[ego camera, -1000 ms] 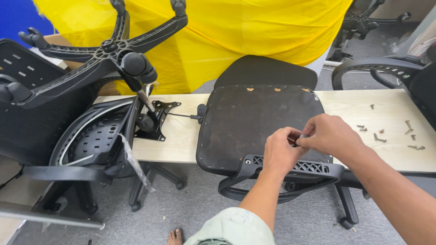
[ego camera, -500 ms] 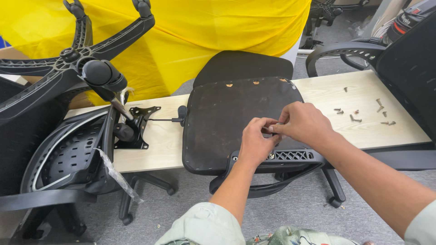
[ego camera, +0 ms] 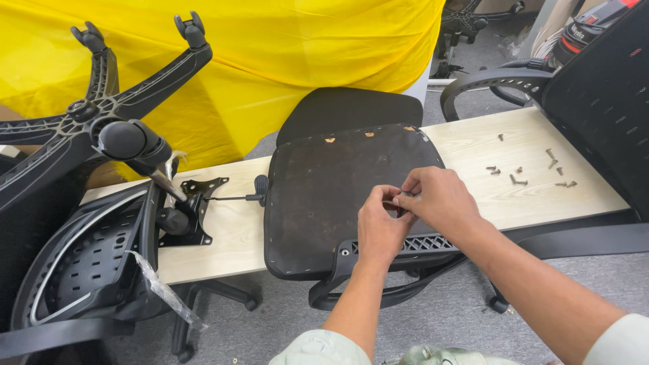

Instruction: The person attaches a black plastic bracket to the underside of an office chair seat using screws and a screwdriver. They insert screws into the bracket holes and tighten them to secure the bracket to the seat.

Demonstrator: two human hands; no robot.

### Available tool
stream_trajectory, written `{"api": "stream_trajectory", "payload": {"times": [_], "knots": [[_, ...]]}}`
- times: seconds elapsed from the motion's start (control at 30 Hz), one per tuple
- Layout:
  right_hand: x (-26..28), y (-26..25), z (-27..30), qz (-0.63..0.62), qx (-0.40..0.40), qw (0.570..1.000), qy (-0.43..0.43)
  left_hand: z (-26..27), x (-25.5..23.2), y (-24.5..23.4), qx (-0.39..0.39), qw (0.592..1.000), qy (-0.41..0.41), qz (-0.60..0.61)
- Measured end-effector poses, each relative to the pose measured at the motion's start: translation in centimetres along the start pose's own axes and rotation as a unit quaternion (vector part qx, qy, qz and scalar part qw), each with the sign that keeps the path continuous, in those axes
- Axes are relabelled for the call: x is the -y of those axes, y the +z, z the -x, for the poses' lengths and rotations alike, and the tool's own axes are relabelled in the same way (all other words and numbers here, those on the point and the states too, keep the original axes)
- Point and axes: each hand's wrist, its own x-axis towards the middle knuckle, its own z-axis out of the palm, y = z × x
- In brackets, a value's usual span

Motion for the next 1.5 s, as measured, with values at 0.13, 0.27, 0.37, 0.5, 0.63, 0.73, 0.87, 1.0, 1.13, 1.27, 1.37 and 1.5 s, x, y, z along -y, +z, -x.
{"api": "stream_trajectory", "payload": {"times": [0.13, 0.27, 0.37, 0.5, 0.63, 0.73, 0.87, 1.0, 1.13, 1.27, 1.37, 1.5], "knots": [[0.5, -0.3, -0.3, 0.021, 0.009, 1.0, 0.015, -0.5, 0.4, 0.1, -0.007, 1.0, -0.003, -0.017], [0.3, -0.6, -0.4, -0.016, 0.006, 0.999, -0.033, -1.0, 1.4, 0.4, -0.015, 0.999, 0.031, 0.0], [0.0, -0.8, -0.8, -0.031, 0.014, 0.999, -0.041, -1.4, 1.9, 0.6, -0.01, 0.999, 0.036, 0.014], [0.0, -1.3, -1.4, -0.007, 0.033, 0.999, -0.01, -1.4, 2.0, 0.6, -0.01, 0.997, 0.071, 0.019], [0.5, -1.7, -1.8, 0.014, 0.051, 0.998, 0.044, -1.1, 1.5, 0.6, -0.006, 0.997, 0.08, -0.019], [0.5, -2.0, -1.9, 0.031, 0.07, 0.993, 0.086, -1.5, 1.1, 0.5, 0.007, 0.997, 0.069, -0.026], [0.0, -1.8, -2.0, 0.012, 0.047, 0.999, 0.013, -1.5, 1.0, 0.2, 0.018, 0.997, 0.074, -0.001], [-0.6, -1.2, -2.0, 0.018, 0.052, 0.998, -0.033, -1.5, 0.9, 0.0, 0.022, 0.998, 0.057, 0.029], [-0.6, -1.2, -1.8, 0.011, 0.056, 0.998, -0.024, -1.1, 1.0, 0.0, 0.026, 0.997, 0.06, 0.03], [0.2, -1.5, -1.4, 0.038, 0.071, 0.996, 0.024, -0.6, 1.2, 0.2, 0.017, 0.996, 0.093, -0.009], [0.8, -1.7, -1.0, 0.052, 0.074, 0.994, 0.064, -0.5, 1.3, 0.2, 0.022, 0.996, 0.088, -0.024], [1.1, -1.7, -0.7, 0.087, 0.061, 0.991, 0.082, -0.6, 1.1, 0.1, 0.024, 0.998, 0.055, -0.005]]}}
